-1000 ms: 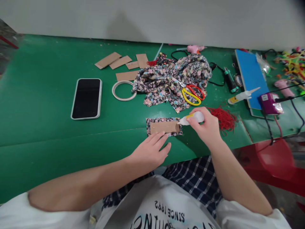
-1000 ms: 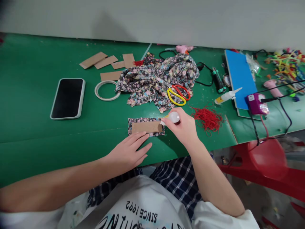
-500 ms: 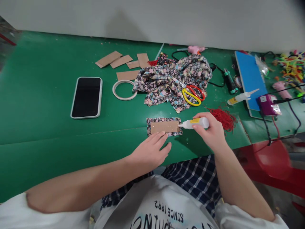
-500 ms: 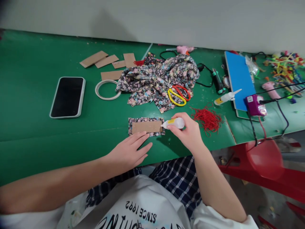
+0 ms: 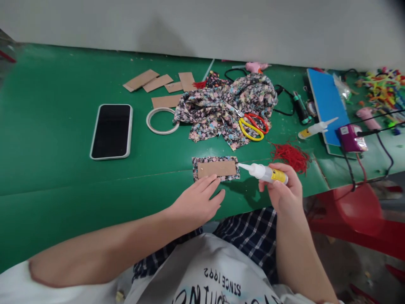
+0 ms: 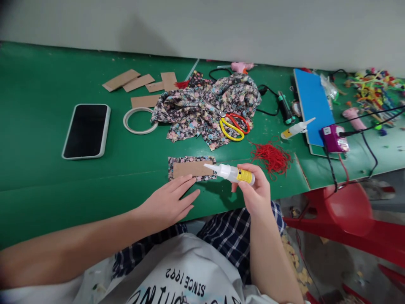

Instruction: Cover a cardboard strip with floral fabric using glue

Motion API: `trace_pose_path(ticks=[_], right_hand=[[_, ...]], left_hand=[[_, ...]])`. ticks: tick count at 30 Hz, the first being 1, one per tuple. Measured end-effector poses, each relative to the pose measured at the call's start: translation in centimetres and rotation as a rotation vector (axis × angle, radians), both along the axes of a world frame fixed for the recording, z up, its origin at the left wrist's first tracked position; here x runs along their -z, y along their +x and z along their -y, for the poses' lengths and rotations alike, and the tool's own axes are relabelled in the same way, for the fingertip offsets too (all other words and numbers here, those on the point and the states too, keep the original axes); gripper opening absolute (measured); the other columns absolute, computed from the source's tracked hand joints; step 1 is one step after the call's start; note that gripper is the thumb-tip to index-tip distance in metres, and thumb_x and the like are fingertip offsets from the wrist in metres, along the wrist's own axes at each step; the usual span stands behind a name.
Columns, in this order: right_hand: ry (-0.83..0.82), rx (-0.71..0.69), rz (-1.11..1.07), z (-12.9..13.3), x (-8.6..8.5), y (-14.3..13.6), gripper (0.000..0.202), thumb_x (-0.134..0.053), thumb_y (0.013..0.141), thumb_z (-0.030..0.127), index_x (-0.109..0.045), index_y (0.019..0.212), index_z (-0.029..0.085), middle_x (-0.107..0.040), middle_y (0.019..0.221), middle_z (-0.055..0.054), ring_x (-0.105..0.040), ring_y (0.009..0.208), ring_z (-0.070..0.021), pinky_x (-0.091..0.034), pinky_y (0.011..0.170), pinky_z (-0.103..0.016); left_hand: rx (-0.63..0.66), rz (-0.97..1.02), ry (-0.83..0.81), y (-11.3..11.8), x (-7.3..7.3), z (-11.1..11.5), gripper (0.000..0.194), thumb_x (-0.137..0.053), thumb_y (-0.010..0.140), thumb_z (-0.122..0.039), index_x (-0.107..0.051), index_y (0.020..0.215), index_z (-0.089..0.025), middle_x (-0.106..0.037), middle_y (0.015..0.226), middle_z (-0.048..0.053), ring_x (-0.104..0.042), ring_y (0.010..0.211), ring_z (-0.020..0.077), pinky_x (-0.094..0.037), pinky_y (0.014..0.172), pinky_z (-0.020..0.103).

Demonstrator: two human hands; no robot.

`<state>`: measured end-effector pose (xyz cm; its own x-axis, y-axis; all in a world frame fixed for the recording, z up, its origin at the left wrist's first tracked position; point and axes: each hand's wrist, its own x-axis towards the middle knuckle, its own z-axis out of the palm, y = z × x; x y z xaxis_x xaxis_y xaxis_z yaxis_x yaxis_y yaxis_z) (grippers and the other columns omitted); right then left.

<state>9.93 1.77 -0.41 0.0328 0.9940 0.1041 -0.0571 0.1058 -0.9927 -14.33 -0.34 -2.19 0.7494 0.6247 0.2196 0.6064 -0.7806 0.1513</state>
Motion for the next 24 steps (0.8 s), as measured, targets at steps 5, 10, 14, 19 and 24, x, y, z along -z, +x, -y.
trace_pose_path(ticks=[5,10,14,19,24], right_hand=[[-0.116,-0.034,-0.221,0.4,0.4,-1.1,0.030,-0.067,0.068,0.028,-0.057,0.096,0.028,-0.059,0.076,0.001,-0.057,0.061,-0.0125,-0.046,0.044,-0.023],[-0.239,-0.080,-0.389,1.0,0.8,-2.5,0.033,-0.070,0.065,0.035,-0.055,0.094,0.032,-0.064,0.084,0.002,-0.056,0.062,-0.0099,-0.045,0.044,-0.019],[-0.332,-0.063,-0.553,1.8,1.5,-4.4,0.035,-0.067,0.066,0.049,-0.059,0.097,0.036,-0.066,0.095,0.003,-0.060,0.072,-0.0110,-0.052,0.059,-0.024],[-0.365,-0.103,-0.541,2.3,1.5,-6.6,0.050,-0.071,0.062,0.049,-0.057,0.108,0.039,-0.065,0.107,0.001,-0.062,0.095,-0.0179,-0.053,0.076,-0.036],[-0.333,-0.203,-0.579,2.0,0.8,-7.2,0.043,-0.075,0.062,0.038,-0.060,0.103,0.038,-0.066,0.107,0.004,-0.061,0.101,-0.0158,-0.052,0.083,-0.033]], left_hand=[[-0.008,0.027,0.013,0.0,0.2,0.1,0.030,-0.043,0.089,-0.029,-0.056,0.112,-0.014,-0.053,0.122,0.016,-0.045,0.121,0.0271,-0.038,0.100,0.040],[-0.005,0.045,-0.008,0.0,0.1,0.1,0.030,-0.043,0.088,-0.028,-0.056,0.112,-0.013,-0.053,0.122,0.017,-0.045,0.120,0.0270,-0.038,0.100,0.040],[0.002,0.068,-0.003,0.0,0.0,0.1,0.030,-0.045,0.087,-0.027,-0.056,0.111,-0.012,-0.054,0.121,0.018,-0.046,0.120,0.0280,-0.040,0.098,0.042],[0.006,0.058,-0.014,0.1,0.1,0.0,0.034,-0.045,0.087,-0.028,-0.053,0.116,-0.011,-0.052,0.123,0.017,-0.043,0.122,0.0276,-0.039,0.100,0.043],[0.017,0.046,-0.039,0.1,-0.2,-0.1,0.035,-0.045,0.086,-0.027,-0.053,0.115,-0.011,-0.051,0.123,0.017,-0.041,0.123,0.0281,-0.038,0.102,0.043]])
